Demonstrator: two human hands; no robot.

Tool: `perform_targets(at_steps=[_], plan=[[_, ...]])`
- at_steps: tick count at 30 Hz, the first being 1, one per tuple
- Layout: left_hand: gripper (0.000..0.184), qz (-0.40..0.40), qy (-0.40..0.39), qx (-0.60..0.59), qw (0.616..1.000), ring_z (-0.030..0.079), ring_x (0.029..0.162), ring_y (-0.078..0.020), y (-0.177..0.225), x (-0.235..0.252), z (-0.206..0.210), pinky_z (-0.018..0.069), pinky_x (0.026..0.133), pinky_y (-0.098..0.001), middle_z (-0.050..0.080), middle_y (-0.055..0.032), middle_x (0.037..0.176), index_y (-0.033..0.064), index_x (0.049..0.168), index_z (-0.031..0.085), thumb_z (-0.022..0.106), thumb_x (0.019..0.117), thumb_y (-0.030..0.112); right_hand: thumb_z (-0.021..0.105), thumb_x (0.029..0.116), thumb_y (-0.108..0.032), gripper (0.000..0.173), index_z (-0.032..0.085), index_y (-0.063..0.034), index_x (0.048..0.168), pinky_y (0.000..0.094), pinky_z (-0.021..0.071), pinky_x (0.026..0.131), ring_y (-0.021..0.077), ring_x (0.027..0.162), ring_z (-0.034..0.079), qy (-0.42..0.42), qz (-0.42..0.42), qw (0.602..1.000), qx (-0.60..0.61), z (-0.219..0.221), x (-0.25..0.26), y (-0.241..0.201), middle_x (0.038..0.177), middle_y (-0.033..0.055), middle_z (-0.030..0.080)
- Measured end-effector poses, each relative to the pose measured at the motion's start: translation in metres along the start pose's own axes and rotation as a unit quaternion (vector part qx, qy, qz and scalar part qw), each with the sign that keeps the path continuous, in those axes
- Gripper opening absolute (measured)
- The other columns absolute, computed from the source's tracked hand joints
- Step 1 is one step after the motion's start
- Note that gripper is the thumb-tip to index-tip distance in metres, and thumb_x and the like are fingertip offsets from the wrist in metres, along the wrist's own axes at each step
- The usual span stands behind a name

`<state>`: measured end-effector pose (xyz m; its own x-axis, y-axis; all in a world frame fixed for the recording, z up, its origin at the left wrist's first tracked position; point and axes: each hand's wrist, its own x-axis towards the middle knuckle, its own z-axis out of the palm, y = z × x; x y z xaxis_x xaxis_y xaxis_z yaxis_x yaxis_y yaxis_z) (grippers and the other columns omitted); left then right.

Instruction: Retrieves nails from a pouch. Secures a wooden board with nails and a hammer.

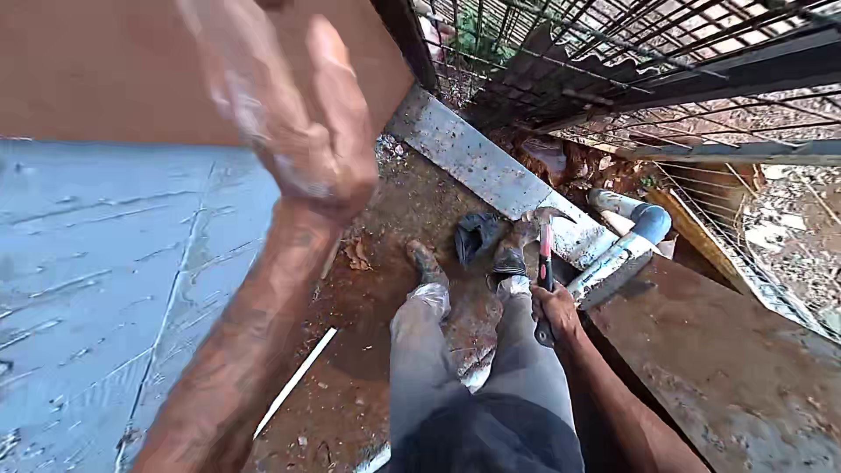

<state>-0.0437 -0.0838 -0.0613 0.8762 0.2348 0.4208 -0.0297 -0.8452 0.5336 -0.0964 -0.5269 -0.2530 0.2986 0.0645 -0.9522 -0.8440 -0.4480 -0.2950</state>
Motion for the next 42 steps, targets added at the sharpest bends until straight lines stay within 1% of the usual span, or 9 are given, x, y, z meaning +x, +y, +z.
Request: perform_targets(at_steps=[2, 5, 7, 12, 17, 23, 27, 38, 42], plan=[[0.029, -0.356, -0.171, -0.102, 0.913, 0.065, 0.113, -0.0255, 0.019, -0.149, 0.134, 0.0524, 0.100, -0.0423, 0.066, -0.0179, 0.124, -0.0021, 0.130, 0.060, 0.047, 0.1069, 0.010, 0.051, 0.1027, -0.008, 0.009, 0.056, -0.0012, 0.106, 0.0265, 0.0439, 0.040, 0.0086, 0.039, 0.042, 0.027, 0.001, 1.000, 0.011, 0.021, 0.046, 0.025, 0.054, -0.0031, 0.043], [0.034, -0.564, -0.289, -0.209, 0.745, 0.067, 0.117, -0.0312, -0.031, -0.358, 0.321, 0.0509, 0.106, -0.0482, 0.068, -0.0212, 0.126, -0.0030, 0.132, 0.061, 0.042, 0.1073, 0.009, 0.050, 0.1023, -0.006, 0.011, 0.057, 0.0010, 0.109, 0.0262, 0.0442, 0.039, 0.0084, 0.039, 0.043, 0.061, -0.007, 0.998, 0.018, 0.048, 0.110, 0.054, 0.053, -0.0020, 0.044], [0.037, -0.597, -0.357, -0.217, 0.685, 0.061, 0.128, -0.0298, -0.040, -0.433, 0.392, 0.0443, 0.114, -0.0441, 0.064, -0.0202, 0.136, -0.0015, 0.137, 0.060, 0.040, 0.1071, 0.007, 0.049, 0.1016, -0.005, 0.012, 0.056, 0.0009, 0.110, 0.0253, 0.0442, 0.039, 0.0080, 0.039, 0.043, 0.074, -0.009, 0.997, 0.026, 0.062, 0.142, 0.074, 0.053, -0.0022, 0.045], [0.047, -0.487, -0.473, -0.209, 0.704, 0.043, 0.145, -0.0334, -0.075, -0.495, 0.500, 0.0333, 0.122, -0.0454, 0.048, -0.0217, 0.153, -0.0036, 0.144, 0.054, 0.050, 0.0972, -0.003, 0.050, 0.0977, -0.006, 0.015, 0.056, -0.0014, 0.110, 0.0242, 0.0441, 0.038, 0.0069, 0.038, 0.044, 0.081, -0.017, 0.996, 0.030, 0.080, 0.186, 0.105, 0.051, -0.0033, 0.045], [0.031, -0.515, -0.525, -0.149, 0.661, 0.057, 0.127, -0.0448, -0.099, -0.504, 0.532, 0.0458, 0.107, -0.0589, 0.061, -0.0305, 0.131, -0.0065, 0.128, 0.062, 0.056, 0.1008, 0.007, 0.054, 0.0916, -0.008, 0.020, 0.058, -0.0034, 0.110, 0.0246, 0.0443, 0.037, 0.0072, 0.036, 0.044, 0.073, -0.012, 0.997, -0.009, 0.084, 0.195, 0.105, 0.050, -0.0042, 0.045], [0.028, -0.528, -0.543, -0.126, 0.640, 0.062, 0.119, -0.0449, -0.097, -0.488, 0.523, 0.0485, 0.101, -0.0596, 0.066, -0.0299, 0.122, -0.0068, 0.119, 0.067, 0.063, 0.0982, 0.012, 0.054, 0.0916, -0.006, 0.019, 0.057, -0.0029, 0.110, 0.0242, 0.0446, 0.036, 0.0074, 0.036, 0.045, 0.060, 0.003, 0.998, -0.002, 0.087, 0.194, 0.095, 0.050, -0.0030, 0.046], [0.031, -0.585, -0.517, -0.113, 0.615, 0.061, 0.122, -0.0447, -0.083, -0.489, 0.539, 0.0478, 0.103, -0.0562, 0.064, -0.0310, 0.125, -0.0091, 0.124, 0.064, 0.055, 0.1015, 0.009, 0.054, 0.0922, -0.004, 0.020, 0.056, -0.0024, 0.112, 0.0244, 0.0456, 0.037, 0.0072, 0.037, 0.046, 0.052, 0.015, 0.998, -0.023, 0.084, 0.193, 0.089, 0.051, -0.0035, 0.047], [0.059, -0.600, -0.472, -0.117, 0.635, 0.051, 0.136, -0.0414, -0.054, -0.515, 0.537, 0.0340, 0.117, -0.0513, 0.057, -0.0288, 0.140, -0.0075, 0.136, 0.059, 0.068, 0.0937, 0.032, 0.052, 0.0922, 0.000, 0.022, 0.053, -0.0021, 0.114, 0.0263, 0.0482, 0.040, 0.0080, 0.038, 0.048, -0.005, 0.054, 0.996, -0.068, 0.078, 0.193, 0.082, 0.051, -0.0043, 0.049], [0.066, -0.650, -0.459, -0.144, 0.588, 0.046, 0.141, -0.0377, -0.052, -0.518, 0.547, 0.0316, 0.120, -0.0467, 0.053, -0.0268, 0.146, -0.0074, 0.140, 0.054, 0.070, 0.0931, 0.035, 0.052, 0.0924, 0.000, 0.022, 0.053, -0.0013, 0.114, 0.0269, 0.0494, 0.040, 0.0083, 0.038, 0.049, -0.001, 0.050, 0.996, -0.076, 0.075, 0.195, 0.078, 0.052, -0.0039, 0.049]])
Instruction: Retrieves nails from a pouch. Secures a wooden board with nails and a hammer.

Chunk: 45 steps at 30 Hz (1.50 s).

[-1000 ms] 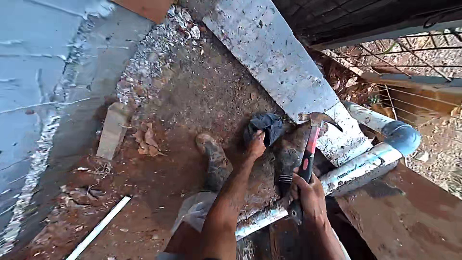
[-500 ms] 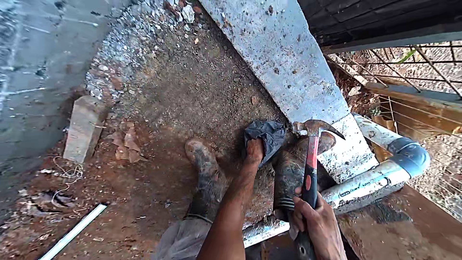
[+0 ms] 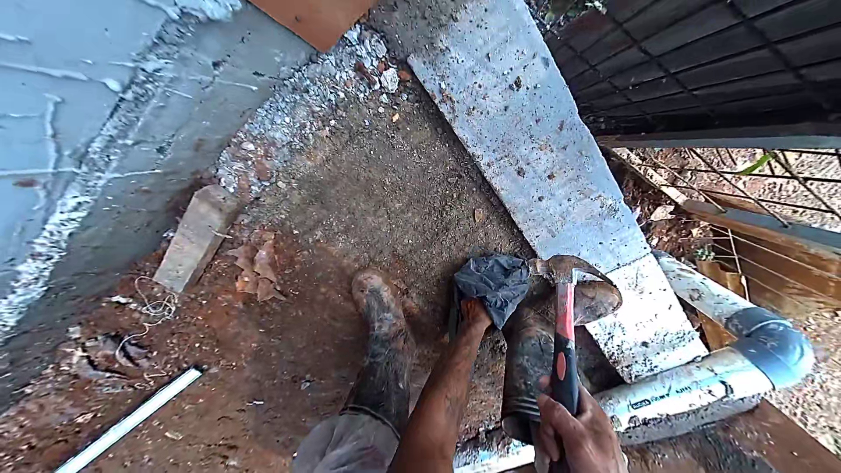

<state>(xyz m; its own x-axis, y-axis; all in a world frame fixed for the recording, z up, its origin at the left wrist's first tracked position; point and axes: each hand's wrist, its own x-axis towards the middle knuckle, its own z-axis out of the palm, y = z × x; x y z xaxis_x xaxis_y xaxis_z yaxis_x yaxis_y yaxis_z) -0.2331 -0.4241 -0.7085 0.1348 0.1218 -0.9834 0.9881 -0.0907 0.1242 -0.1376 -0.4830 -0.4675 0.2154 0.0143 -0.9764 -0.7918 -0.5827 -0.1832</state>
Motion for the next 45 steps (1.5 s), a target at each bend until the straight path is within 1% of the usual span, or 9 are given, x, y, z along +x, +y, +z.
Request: perform_targets(at_steps=[8, 18, 24, 31, 38, 40, 41, 43, 45], plan=[[0.052, -0.032, 0.079, -0.175, 0.981, 0.045, 0.143, -0.0344, -0.014, 0.033, 0.031, 0.0324, 0.121, -0.0421, 0.052, -0.0261, 0.148, -0.0083, 0.141, 0.053, 0.059, 0.1024, 0.026, 0.051, 0.0927, -0.001, 0.021, 0.054, 0.0000, 0.113, 0.0282, 0.0495, 0.040, 0.0096, 0.038, 0.048, -0.006, 0.006, 1.000, -0.008, -0.004, 0.004, -0.001, 0.053, -0.0025, 0.048], [0.047, -0.029, 0.118, -0.037, 0.992, 0.045, 0.143, -0.0370, -0.006, 0.032, 0.029, 0.0293, 0.122, -0.0440, 0.053, -0.0265, 0.147, -0.0066, 0.139, 0.057, 0.051, 0.1041, 0.025, 0.054, 0.0911, -0.006, 0.021, 0.057, -0.0013, 0.111, 0.0266, 0.0477, 0.037, 0.0091, 0.036, 0.048, 0.007, -0.003, 1.000, 0.022, -0.003, 0.007, 0.004, 0.050, -0.0013, 0.048], [0.046, -0.072, 0.063, -0.157, 0.983, 0.042, 0.145, -0.0342, 0.015, 0.013, 0.014, 0.0298, 0.122, -0.0425, 0.050, -0.0262, 0.150, -0.0077, 0.144, 0.050, 0.054, 0.1058, 0.018, 0.054, 0.0910, -0.007, 0.022, 0.057, -0.0007, 0.112, 0.0266, 0.0474, 0.037, 0.0091, 0.036, 0.047, 0.004, -0.005, 1.000, 0.019, -0.002, 0.007, 0.005, 0.051, -0.0010, 0.048], [0.039, 0.005, -0.088, 0.018, 0.996, 0.055, 0.133, -0.0363, 0.005, 0.005, -0.054, 0.0420, 0.111, -0.0541, 0.060, -0.0251, 0.137, -0.0056, 0.129, 0.062, 0.052, 0.1033, 0.022, 0.054, 0.0919, -0.005, 0.022, 0.057, 0.0001, 0.113, 0.0256, 0.0468, 0.037, 0.0088, 0.037, 0.047, 0.012, -0.006, 1.000, 0.014, 0.001, 0.007, 0.006, 0.052, -0.0006, 0.049], [0.033, -0.005, -0.002, 0.000, 1.000, 0.052, 0.136, -0.0353, -0.026, -0.034, -0.105, 0.0403, 0.115, -0.0481, 0.053, -0.0274, 0.142, -0.0094, 0.127, 0.059, 0.048, 0.1061, 0.013, 0.053, 0.0944, -0.004, 0.020, 0.056, 0.0003, 0.114, 0.0254, 0.0467, 0.037, 0.0092, 0.037, 0.047, -0.006, -0.008, 1.000, 0.002, 0.002, 0.006, 0.004, 0.052, -0.0001, 0.049], [0.031, -0.002, 0.033, -0.121, 0.992, 0.063, 0.117, -0.0279, -0.042, -0.045, -0.108, 0.0497, 0.103, -0.0416, 0.061, -0.0225, 0.129, -0.0091, 0.123, 0.062, 0.048, 0.1065, 0.012, 0.053, 0.0950, -0.003, 0.019, 0.057, 0.0004, 0.113, 0.0257, 0.0465, 0.037, 0.0096, 0.037, 0.047, -0.004, -0.007, 1.000, 0.000, 0.004, 0.005, 0.003, 0.052, 0.0004, 0.049], [0.028, 0.003, 0.031, -0.205, 0.978, 0.068, 0.096, -0.0200, -0.049, -0.050, -0.107, 0.0556, 0.088, -0.0343, 0.067, -0.0173, 0.114, -0.0082, 0.121, 0.062, 0.047, 0.1071, 0.011, 0.053, 0.0956, -0.003, 0.018, 0.057, 0.0003, 0.113, 0.0258, 0.0467, 0.037, 0.0097, 0.037, 0.047, -0.004, -0.008, 1.000, -0.003, 0.004, 0.006, 0.002, 0.053, 0.0005, 0.049], [0.020, 0.019, -0.019, -0.384, 0.923, 0.065, 0.068, -0.0110, -0.060, -0.064, -0.109, 0.0557, 0.063, -0.0251, 0.068, -0.0084, 0.092, -0.0039, 0.115, 0.057, 0.044, 0.1090, 0.011, 0.053, 0.0958, -0.002, 0.018, 0.057, 0.0006, 0.113, 0.0259, 0.0469, 0.038, 0.0099, 0.037, 0.047, -0.004, -0.014, 1.000, -0.011, 0.005, 0.007, 0.001, 0.053, 0.0007, 0.049], [0.018, 0.044, -0.062, -0.490, 0.869, 0.058, 0.059, -0.0075, -0.062, -0.082, -0.115, 0.0514, 0.056, -0.0216, 0.063, -0.0025, 0.081, 0.0019, 0.109, 0.056, 0.041, 0.1095, 0.011, 0.054, 0.0965, -0.001, 0.018, 0.057, 0.0014, 0.114, 0.0255, 0.0467, 0.038, 0.0097, 0.037, 0.047, -0.003, -0.020, 0.999, -0.027, 0.007, 0.009, -0.001, 0.053, 0.0008, 0.049]])
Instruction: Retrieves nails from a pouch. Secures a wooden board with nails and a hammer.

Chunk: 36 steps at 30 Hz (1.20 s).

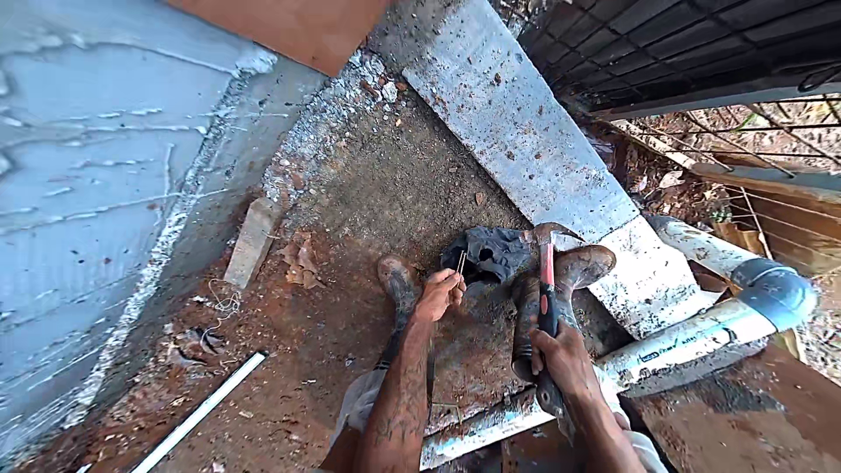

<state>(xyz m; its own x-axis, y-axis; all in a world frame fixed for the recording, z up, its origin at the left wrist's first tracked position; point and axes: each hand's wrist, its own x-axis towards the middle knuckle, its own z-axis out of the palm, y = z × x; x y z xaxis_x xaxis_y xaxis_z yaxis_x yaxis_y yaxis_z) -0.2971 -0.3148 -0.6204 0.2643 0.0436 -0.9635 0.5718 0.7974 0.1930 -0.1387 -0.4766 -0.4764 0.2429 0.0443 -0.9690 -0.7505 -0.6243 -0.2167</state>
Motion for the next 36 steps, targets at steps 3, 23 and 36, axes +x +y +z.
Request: perform_targets(at_steps=[3, 23, 36], plan=[[0.016, 0.022, -0.009, -0.088, 0.996, 0.055, 0.057, -0.0046, 0.017, -0.039, 0.010, 0.0489, 0.053, -0.0185, 0.061, 0.0005, 0.076, 0.0034, 0.108, 0.056, 0.041, 0.1082, 0.008, 0.058, 0.0975, -0.004, 0.022, 0.057, 0.0025, 0.118, 0.0280, 0.0481, 0.040, 0.0115, 0.039, 0.048, -0.015, -0.013, 0.999, -0.047, 0.003, 0.002, 0.001, 0.059, 0.0028, 0.052], [0.021, 0.232, -0.164, -0.020, 0.959, 0.072, 0.074, -0.0174, 0.209, -0.466, 0.083, 0.0610, 0.071, -0.0338, 0.072, -0.0070, 0.087, 0.0005, 0.115, 0.057, 0.041, 0.1047, 0.008, 0.075, 0.0879, -0.019, 0.041, 0.062, 0.0006, 0.122, 0.0404, 0.0554, 0.059, 0.0195, 0.057, 0.060, -0.010, -0.323, 0.943, -0.081, 0.060, -0.352, -0.212, 0.080, 0.0113, 0.065], [0.051, 0.315, -0.245, 0.096, 0.912, 0.067, 0.062, -0.0074, 0.291, -0.627, 0.071, 0.0548, 0.059, -0.0206, 0.077, -0.0088, 0.091, 0.0019, 0.150, 0.046, 0.041, 0.0994, 0.011, 0.075, 0.0876, -0.020, 0.043, 0.064, -0.0035, 0.126, 0.0477, 0.0567, 0.071, 0.0249, 0.073, 0.067, -0.053, -0.465, 0.865, -0.180, 0.014, -0.516, -0.303, 0.093, 0.0135, 0.070]])
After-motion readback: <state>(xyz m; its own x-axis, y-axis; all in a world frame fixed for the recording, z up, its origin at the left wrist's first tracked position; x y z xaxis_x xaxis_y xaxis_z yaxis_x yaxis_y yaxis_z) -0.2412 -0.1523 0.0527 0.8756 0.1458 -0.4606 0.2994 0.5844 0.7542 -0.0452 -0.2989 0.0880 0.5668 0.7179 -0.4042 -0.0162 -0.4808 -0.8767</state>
